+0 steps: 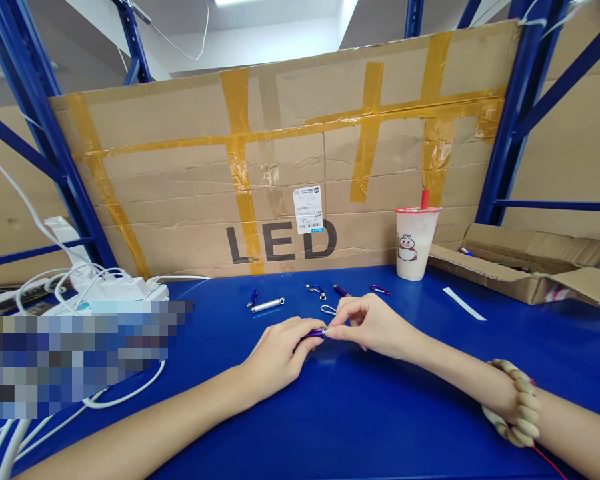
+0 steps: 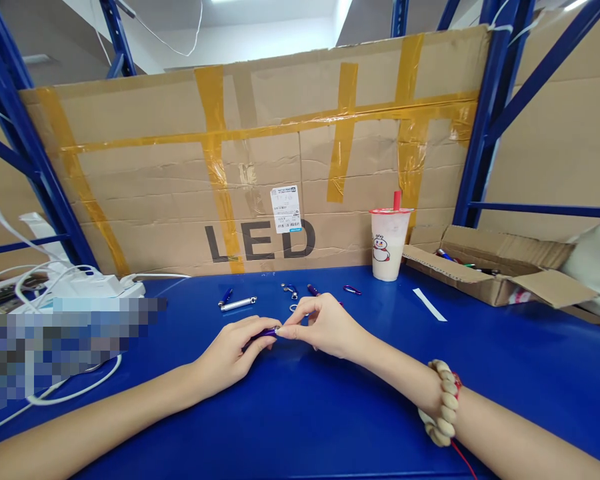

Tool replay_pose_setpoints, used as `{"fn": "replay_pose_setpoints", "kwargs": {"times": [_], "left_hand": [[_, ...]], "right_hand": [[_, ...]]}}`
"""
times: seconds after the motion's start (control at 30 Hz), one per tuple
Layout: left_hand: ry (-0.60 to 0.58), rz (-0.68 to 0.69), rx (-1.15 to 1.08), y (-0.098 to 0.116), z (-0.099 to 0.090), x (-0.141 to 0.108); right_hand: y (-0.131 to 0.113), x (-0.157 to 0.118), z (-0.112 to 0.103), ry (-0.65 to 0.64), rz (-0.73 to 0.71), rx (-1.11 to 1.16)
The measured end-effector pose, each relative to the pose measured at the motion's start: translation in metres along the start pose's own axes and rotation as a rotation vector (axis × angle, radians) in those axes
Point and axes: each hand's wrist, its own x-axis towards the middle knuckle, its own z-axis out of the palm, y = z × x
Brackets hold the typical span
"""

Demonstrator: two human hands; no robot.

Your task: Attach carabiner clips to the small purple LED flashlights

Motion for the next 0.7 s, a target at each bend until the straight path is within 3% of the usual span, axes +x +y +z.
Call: {"fn": "replay_pose_setpoints", "kwargs": {"times": [0.37,0.57,0.7], "left_hand": [[0.005,-0.011,-0.032,-0.001,-0.001,0.003],[0.054,0.073,-0.014,-0.003,0.000,0.002],[0.102,0.112,-0.017,-0.003,0.000,0.002]], "right_hand": [[0.005,0.003,0.000,-0.028,0.077,0.039],[0.000,-0.001,0.002,-0.023,0.038,0.013],[-0.005,-0.003,0.005,-0.017,0.134,0.079]]}}
